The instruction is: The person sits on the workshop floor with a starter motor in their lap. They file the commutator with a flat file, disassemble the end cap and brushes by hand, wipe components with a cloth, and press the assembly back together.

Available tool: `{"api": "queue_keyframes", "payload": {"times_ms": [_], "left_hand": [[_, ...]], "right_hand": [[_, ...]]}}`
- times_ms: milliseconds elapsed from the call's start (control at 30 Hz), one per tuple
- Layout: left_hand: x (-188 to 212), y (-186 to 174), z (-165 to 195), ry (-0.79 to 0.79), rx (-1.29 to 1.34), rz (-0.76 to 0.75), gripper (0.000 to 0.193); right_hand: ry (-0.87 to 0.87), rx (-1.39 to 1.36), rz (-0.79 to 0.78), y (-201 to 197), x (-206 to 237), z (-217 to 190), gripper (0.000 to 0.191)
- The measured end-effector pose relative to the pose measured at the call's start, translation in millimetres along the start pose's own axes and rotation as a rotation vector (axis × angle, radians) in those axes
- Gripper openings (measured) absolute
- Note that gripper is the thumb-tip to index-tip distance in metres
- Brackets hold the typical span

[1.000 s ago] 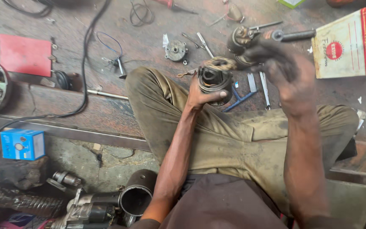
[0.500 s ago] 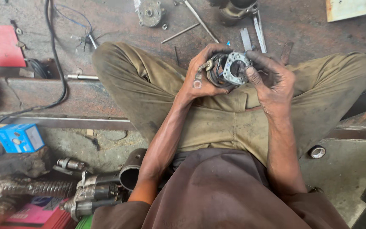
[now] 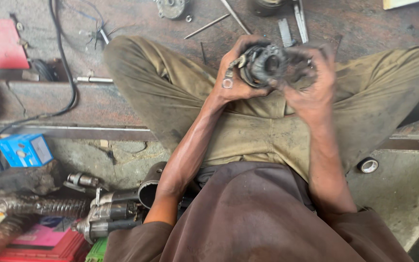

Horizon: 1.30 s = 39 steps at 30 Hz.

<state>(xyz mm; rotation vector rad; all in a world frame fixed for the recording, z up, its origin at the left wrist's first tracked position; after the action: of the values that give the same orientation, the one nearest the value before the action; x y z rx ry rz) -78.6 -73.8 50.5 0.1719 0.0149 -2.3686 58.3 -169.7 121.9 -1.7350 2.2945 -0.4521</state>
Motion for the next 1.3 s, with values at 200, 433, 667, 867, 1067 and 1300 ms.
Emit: {"api": "queue_keyframes", "payload": {"times_ms": [200,433,667,867,1067,1300], "left_hand": [[-4.9,3.1,6.0,0.046,-0.011,-0.011,0.089],[-5.2,6.5,6.5,0.036,0.078,0.005,0.087],[-1.7,2.1,-1.6,0.002,0.024,0.095,0.079],[-0.3,6.0,-0.2,0.108,0.232,0.038,0.085],[0.9,6.1,9.4,0.187,0.163,0.007,0.067],[-3.8,8.5,16.2,0.213,0.180,-0.017,0.072]], "right_hand": [[-0.165,0.385,-0.173,-0.1,-16.1,-54.2,0.079],[0.196,-0.068,-0.009,3.6,-20.4,-25.7,0.053],[-0.187,0.479,0.006,27.2,-6.0,-73.8,0.053],[-0.178,0.516,-0.024,20.9,-7.2,-80.2,0.060],[-0.164,0.427,-0.015,15.8,-7.9,-78.9,0.079],[0.073,-0.186,-0.113,2.6,-8.4,-32.2,0.059]]}}
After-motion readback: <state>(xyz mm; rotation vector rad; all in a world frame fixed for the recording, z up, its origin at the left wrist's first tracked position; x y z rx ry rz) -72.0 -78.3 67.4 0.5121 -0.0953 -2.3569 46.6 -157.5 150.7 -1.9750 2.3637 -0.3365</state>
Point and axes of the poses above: each hand's wrist, its own x-axis away from the middle knuckle, its own y-axis out of the palm, z = x × y, the point moved 10 cm from there along -x, towards the middle knuckle, and after that the axes turned 5 degrees about -z, right-handed, at the moved point
